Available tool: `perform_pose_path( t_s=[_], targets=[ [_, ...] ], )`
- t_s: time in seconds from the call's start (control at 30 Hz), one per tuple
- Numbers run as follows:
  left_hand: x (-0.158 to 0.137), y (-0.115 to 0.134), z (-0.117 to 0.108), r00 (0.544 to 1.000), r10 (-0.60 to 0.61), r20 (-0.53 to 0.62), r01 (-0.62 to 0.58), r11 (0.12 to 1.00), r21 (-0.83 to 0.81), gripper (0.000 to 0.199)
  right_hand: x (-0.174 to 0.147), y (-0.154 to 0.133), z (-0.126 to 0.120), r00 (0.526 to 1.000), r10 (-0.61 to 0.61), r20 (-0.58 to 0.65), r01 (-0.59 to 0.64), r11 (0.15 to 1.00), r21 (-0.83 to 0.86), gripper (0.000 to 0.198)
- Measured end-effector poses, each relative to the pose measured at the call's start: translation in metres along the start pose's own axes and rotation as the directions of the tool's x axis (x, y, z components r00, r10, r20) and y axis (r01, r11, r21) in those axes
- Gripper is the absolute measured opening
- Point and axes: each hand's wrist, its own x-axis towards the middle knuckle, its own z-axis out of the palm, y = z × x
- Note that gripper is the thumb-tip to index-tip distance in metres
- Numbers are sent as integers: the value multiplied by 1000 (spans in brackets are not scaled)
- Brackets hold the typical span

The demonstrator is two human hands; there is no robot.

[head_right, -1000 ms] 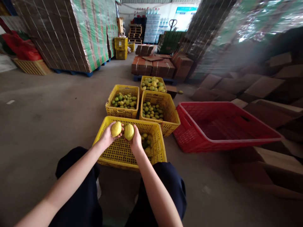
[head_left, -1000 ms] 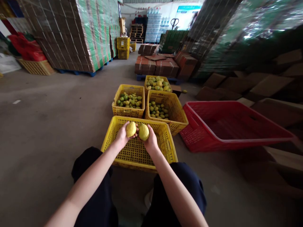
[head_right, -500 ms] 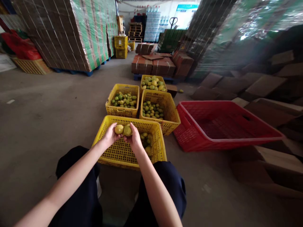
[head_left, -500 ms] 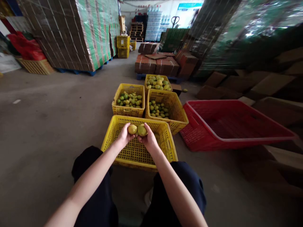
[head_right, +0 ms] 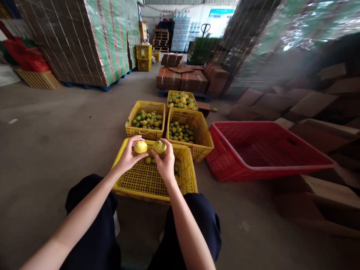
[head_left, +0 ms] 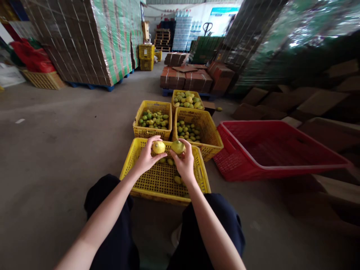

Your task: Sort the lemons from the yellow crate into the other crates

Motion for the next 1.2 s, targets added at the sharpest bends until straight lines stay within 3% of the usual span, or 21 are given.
perform_pose_path(
  t_s=[0.17, 0.3, 0.47, 0.63, 0.73, 0.9, 1.07, 1.2],
  targets=[
    [0, 0, -3, 986, 156, 55, -162, 975, 152, 41, -4, -6, -2, 996, -89, 2, 89, 996, 9, 50],
    [0, 5, -7, 983, 181, -11, -175, 966, 189, 41, -2, -8, -3, 999, -20, 34, 14, 986, 167, 51],
    [1, 5, -8, 998, -61, 13, 62, 979, -193, 50, 3, -13, -11, 986, 149, 78, -165, 942, 294, 55],
    [6, -2, -7, 948, -319, 9, 287, 840, -461, 46, 5, -19, -12, 920, 374, 116, -388, 828, 405, 40],
    [7, -2, -7, 901, -432, 42, 378, 733, -566, 44, 6, -20, -10, 888, 434, 151, -451, 760, 468, 38],
    [5, -4, -4, 817, -566, 108, 485, 576, -658, 41, 7, -17, -7, 877, 456, 153, -474, 770, 427, 44],
    [4, -18, -1, 756, -649, 79, 515, 517, -684, 38, 5, -6, -3, 825, 547, 144, -556, 738, 383, 46],
    [5, -26, 2, 725, -688, 37, 511, 501, -698, 32, 3, 0, -1, 811, 561, 163, -571, 701, 428, 47]
  ],
)
